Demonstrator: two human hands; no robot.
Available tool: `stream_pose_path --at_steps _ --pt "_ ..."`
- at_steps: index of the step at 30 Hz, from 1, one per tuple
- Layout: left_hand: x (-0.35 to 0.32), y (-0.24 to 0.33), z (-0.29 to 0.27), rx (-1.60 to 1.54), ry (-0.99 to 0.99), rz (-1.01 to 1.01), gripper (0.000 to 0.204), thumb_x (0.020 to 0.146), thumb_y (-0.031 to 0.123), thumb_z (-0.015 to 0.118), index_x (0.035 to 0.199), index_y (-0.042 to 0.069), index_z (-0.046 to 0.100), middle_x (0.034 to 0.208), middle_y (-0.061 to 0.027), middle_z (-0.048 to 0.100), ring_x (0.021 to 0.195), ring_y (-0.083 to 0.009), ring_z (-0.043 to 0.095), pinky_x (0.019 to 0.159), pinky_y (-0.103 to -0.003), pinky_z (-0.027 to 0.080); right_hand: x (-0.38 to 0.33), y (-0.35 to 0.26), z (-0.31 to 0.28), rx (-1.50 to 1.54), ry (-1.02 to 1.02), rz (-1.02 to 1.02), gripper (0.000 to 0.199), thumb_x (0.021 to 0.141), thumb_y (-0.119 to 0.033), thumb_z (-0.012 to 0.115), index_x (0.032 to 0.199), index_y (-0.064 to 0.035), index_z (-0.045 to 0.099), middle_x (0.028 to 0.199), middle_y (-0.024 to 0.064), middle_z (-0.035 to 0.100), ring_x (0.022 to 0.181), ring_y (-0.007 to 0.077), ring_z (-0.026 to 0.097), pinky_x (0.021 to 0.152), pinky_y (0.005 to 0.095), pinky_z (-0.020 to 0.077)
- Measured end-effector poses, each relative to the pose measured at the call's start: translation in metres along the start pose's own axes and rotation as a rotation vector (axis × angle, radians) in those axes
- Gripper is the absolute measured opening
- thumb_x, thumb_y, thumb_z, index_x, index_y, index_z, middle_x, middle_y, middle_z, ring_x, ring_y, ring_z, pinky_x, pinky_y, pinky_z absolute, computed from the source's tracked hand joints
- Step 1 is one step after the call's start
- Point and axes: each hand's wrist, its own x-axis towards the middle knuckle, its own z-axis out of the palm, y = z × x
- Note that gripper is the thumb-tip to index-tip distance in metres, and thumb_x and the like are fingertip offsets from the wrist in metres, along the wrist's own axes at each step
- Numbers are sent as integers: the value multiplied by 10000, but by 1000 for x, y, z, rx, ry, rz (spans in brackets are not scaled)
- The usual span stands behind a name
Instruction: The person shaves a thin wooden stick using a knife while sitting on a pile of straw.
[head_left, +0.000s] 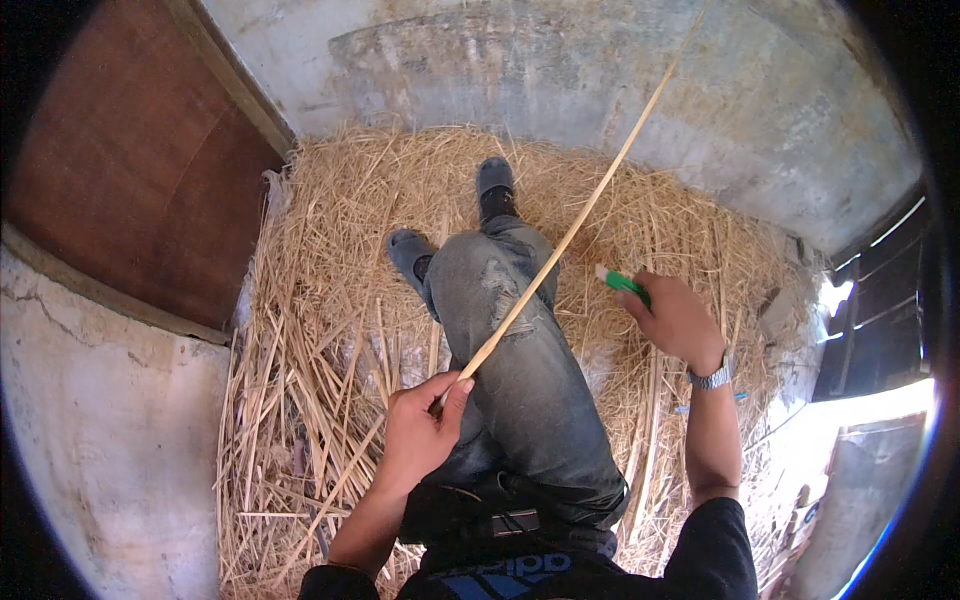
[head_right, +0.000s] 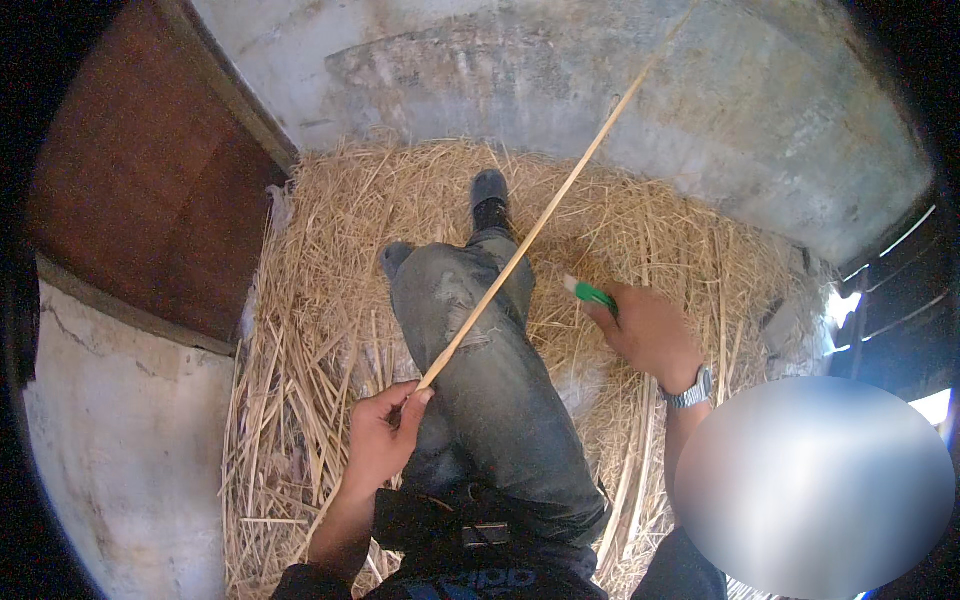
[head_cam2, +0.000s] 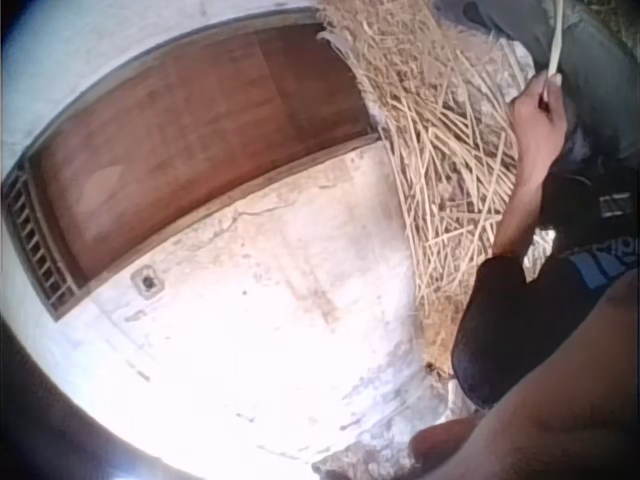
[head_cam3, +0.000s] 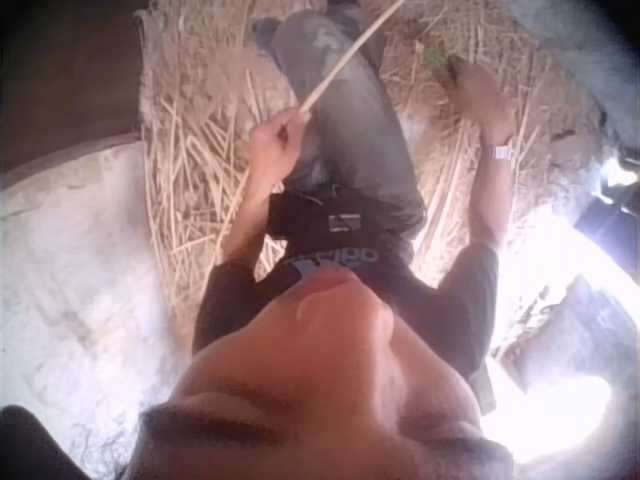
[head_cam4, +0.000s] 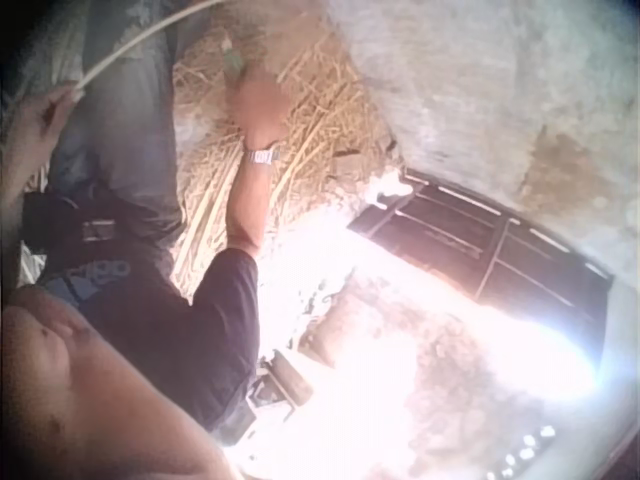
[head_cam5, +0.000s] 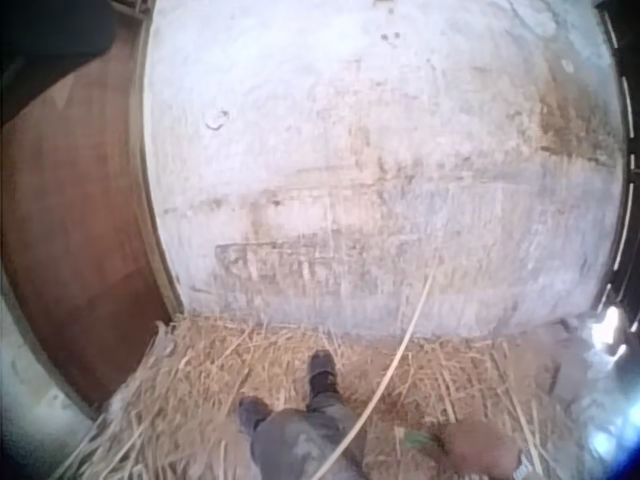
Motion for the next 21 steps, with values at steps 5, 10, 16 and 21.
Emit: stream_pose_path --at_steps 5,10,16,21 --pt "6 17 4 19 20 7 194 975 145 677 1043 -31 721 620 -3 546 566 -57 447 511 -249 359 -20 -58 19 212 115 -130 463 954 -482 621 850 -33 666 662 221 631 689 423 667 644 501 530" --pt "12 33 3 85 20 28 194 959 143 691 1038 -33 719 581 -54 534 529 -70 446 492 -264 363 -27 -75 62 182 102 -285 522 944 -529 617 796 -30 661 588 213 613 582 425 652 546 505 521" --pt "9 22 5 114 86 102 196 948 133 696 1053 -31 720 606 -109 574 504 -125 494 487 -290 392 -25 -80 66 125 117 -272 516 934 -546 621 776 -56 652 603 200 630 607 407 670 556 501 534" --pt "2 15 0 134 98 173 200 938 123 702 1067 -30 715 637 -170 612 465 -211 546 475 -327 415 -25 -81 70 85 162 -322 506 928 -573 615 792 -86 634 599 177 636 584 384 675 520 489 534"
